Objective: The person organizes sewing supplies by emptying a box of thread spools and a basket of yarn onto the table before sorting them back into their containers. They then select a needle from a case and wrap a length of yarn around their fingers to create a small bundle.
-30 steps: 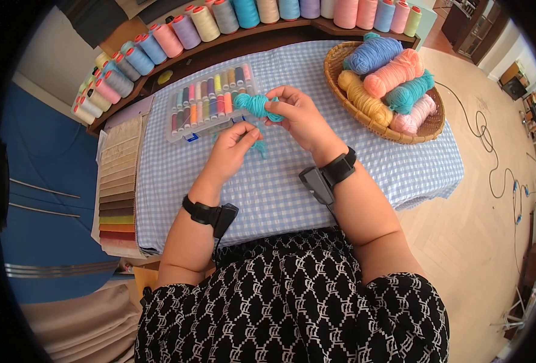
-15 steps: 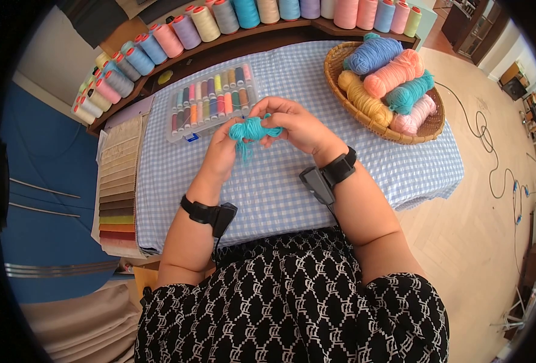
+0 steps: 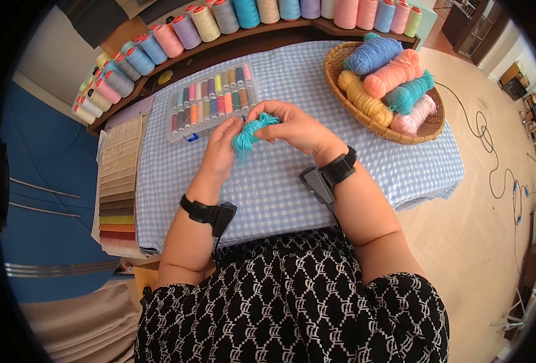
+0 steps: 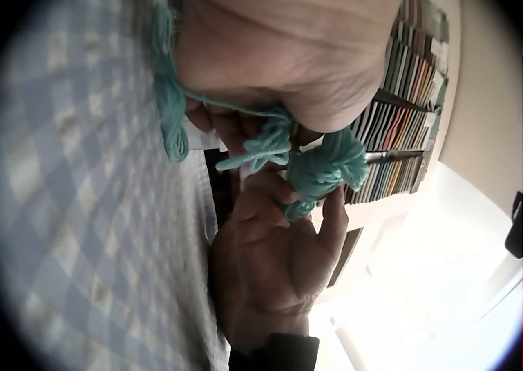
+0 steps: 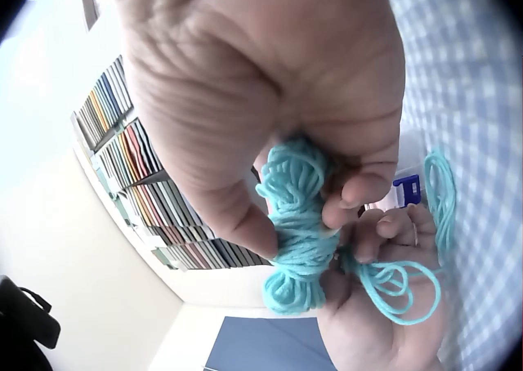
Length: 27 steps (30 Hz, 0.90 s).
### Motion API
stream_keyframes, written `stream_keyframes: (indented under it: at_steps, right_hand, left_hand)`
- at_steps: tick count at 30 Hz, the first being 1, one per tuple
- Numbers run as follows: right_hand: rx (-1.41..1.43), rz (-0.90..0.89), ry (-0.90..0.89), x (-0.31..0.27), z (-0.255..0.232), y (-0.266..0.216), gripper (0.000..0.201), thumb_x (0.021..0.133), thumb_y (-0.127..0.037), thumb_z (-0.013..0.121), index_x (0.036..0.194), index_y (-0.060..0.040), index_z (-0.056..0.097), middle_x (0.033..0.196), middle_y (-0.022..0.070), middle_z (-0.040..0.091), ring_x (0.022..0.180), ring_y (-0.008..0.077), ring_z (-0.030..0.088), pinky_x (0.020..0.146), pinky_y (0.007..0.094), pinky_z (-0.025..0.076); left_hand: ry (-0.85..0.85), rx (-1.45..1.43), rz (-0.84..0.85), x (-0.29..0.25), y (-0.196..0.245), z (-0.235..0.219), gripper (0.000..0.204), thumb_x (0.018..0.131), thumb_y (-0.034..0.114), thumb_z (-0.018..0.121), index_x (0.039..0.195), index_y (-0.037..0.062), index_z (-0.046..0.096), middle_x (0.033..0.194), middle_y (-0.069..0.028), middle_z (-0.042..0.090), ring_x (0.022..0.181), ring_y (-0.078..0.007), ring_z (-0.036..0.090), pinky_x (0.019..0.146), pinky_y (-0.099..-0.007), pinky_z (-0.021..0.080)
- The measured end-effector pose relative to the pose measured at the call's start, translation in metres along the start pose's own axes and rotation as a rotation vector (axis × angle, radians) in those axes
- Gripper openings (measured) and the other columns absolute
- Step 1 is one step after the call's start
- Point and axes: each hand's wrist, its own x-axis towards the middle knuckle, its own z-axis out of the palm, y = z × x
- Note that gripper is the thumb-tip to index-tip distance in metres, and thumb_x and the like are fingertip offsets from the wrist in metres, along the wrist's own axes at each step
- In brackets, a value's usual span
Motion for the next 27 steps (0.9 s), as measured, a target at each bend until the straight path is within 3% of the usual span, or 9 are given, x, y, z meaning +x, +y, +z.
stream_keyframes:
  at_steps: [2,5,11,14,17,20,23,27]
  right_hand:
    - [-0.072,0.029,-0.002,0.0,-0.001,-0.001,0.024,0.081,0.0,0.068,0.104,-0.0058,0.065,0.093,-0.0015,0.061,0.082,0.007,0.055,0.069,0.0218,0.045]
    - [-0.303,-0.1,0.031,0.002,0.001,0.004,0.027,0.077,-0.002,0.068,0.104,-0.0052,0.064,0.092,-0.0005,0.061,0.081,0.0092,0.054,0.07,0.0238,0.045]
    - [-0.589,-0.065,0.248,0.001,0.006,0.005,0.029,0.075,-0.007,0.071,0.104,-0.003,0.065,0.096,0.0049,0.058,0.087,0.0158,0.056,0.078,0.028,0.048]
    - [-0.876,-0.182,0.401,0.003,0.009,0.01,0.032,0.076,-0.008,0.07,0.108,-0.0038,0.065,0.098,0.0068,0.054,0.093,0.0189,0.055,0.084,0.0311,0.046]
    - [-0.868,-0.224,0.479,0.004,0.007,0.012,0.035,0.077,-0.011,0.072,0.11,-0.0026,0.065,0.104,0.0149,0.052,0.093,0.0279,0.057,0.081,0.0343,0.049]
    - [-0.893,-0.346,0.599,0.007,0.002,0.018,0.032,0.078,-0.011,0.072,0.108,-0.0022,0.065,0.102,0.0126,0.056,0.093,0.0252,0.058,0.08,0.034,0.049]
    - [-0.578,-0.26,0.617,0.01,-0.004,0.019,0.029,0.082,-0.011,0.071,0.108,-0.0004,0.064,0.098,0.0084,0.061,0.088,0.0201,0.06,0.077,0.0315,0.05]
    - [-0.038,-0.153,0.476,0.008,-0.003,0.006,0.027,0.089,-0.013,0.067,0.112,0.0,0.061,0.096,0.0054,0.064,0.081,0.0135,0.06,0.072,0.0281,0.049]
  left_hand:
    - [-0.019,0.023,0.012,0.0,-0.001,-0.002,0.025,0.103,0.026,0.052,0.095,0.005,0.062,0.085,0.0022,0.057,0.08,-0.006,0.051,0.074,-0.0217,0.042]
    - [-0.045,0.064,0.036,0.001,-0.002,-0.005,0.025,0.103,0.026,0.053,0.092,0.005,0.062,0.085,0.0031,0.055,0.08,-0.0055,0.049,0.074,-0.0212,0.04]
    - [-0.039,0.147,0.082,-0.001,0.002,-0.001,0.022,0.102,0.021,0.053,0.089,0.0057,0.061,0.085,0.0031,0.055,0.083,-0.006,0.049,0.078,-0.0222,0.039]
    - [-0.05,0.171,0.084,-0.001,0.001,0.0,0.02,0.101,0.02,0.054,0.09,0.0046,0.062,0.088,0.0024,0.058,0.087,-0.0067,0.051,0.083,-0.0235,0.04]
    - [-0.085,0.205,0.067,0.0,-0.001,-0.002,0.019,0.1,0.019,0.055,0.092,0.004,0.063,0.09,0.0019,0.06,0.089,-0.007,0.052,0.085,-0.0238,0.041]
    - [-0.118,0.219,0.076,0.001,-0.004,-0.002,0.018,0.1,0.018,0.057,0.093,0.0034,0.065,0.087,0.0031,0.061,0.084,-0.0056,0.052,0.078,-0.0223,0.042]
    - [-0.176,0.255,0.047,0.001,-0.003,-0.001,0.019,0.1,0.019,0.058,0.096,0.0026,0.066,0.087,0.003,0.062,0.083,-0.0051,0.053,0.076,-0.0221,0.043]
    - [-0.207,0.28,0.006,0.0,-0.006,0.002,0.018,0.1,0.018,0.059,0.1,0.0016,0.067,0.092,0.0013,0.065,0.086,-0.006,0.056,0.078,-0.023,0.046]
